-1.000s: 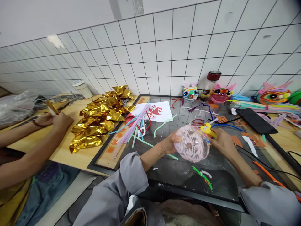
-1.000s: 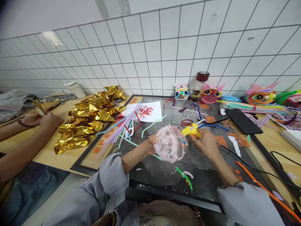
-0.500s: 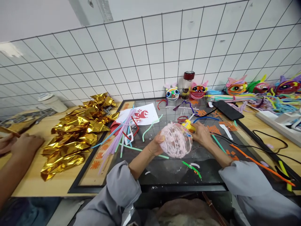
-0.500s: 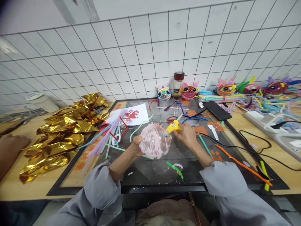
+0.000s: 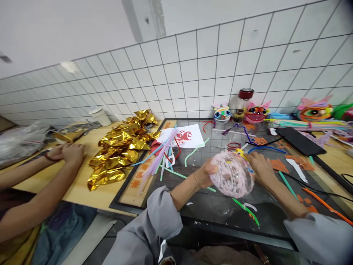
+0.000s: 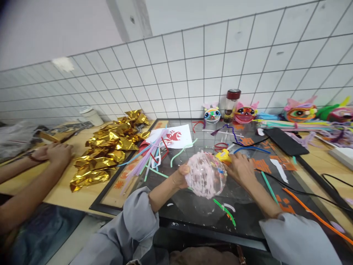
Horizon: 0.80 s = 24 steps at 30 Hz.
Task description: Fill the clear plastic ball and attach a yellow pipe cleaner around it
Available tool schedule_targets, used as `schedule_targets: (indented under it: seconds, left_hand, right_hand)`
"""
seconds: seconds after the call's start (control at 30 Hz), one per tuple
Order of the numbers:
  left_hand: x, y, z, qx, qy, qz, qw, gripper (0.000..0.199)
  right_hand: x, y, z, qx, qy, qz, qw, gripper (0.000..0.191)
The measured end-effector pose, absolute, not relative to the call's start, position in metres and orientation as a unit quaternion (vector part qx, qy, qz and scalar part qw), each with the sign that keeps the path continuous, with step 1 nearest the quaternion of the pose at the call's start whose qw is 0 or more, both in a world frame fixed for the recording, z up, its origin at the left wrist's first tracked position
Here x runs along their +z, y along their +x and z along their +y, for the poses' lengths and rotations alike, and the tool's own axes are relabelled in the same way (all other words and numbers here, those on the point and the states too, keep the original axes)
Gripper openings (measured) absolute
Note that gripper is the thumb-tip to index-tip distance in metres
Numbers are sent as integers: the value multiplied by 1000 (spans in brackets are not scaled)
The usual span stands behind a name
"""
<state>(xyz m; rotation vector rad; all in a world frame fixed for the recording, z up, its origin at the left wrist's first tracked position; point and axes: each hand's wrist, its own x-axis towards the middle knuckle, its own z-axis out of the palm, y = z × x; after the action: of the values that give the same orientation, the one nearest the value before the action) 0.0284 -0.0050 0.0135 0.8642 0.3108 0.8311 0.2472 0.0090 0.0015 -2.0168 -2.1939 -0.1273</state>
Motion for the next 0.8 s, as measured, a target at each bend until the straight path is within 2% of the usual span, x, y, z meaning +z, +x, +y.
schedule_targets:
  seconds: [0.1,0.2,0.3,0.47,0.6,0.8]
  left_hand:
    - [19,27,-6,394,413,146,808,73]
    - [25,24,-8,395,413,143,808,70]
    - [27,21,-9,392,396,135,820,75]
    - [21,21,-9,392,396,159,815,81]
    - [18,23,-8,394,401,154,813,82]
    - [13,19,-6,383,402,162,816,76]
  right_hand:
    - [6,251,10,-63,-644,-755,108,26]
    - [6,251,12,-64,-612,-772,158,33]
    - [2,249,15,-45,-602,-768,214,31]
    - [-8,251,17,-31,-613,-748,252,34]
    - [-10,256,15,-22,-626,-742,240,39]
    - [-16,257,12,10,-643,-747,171,34]
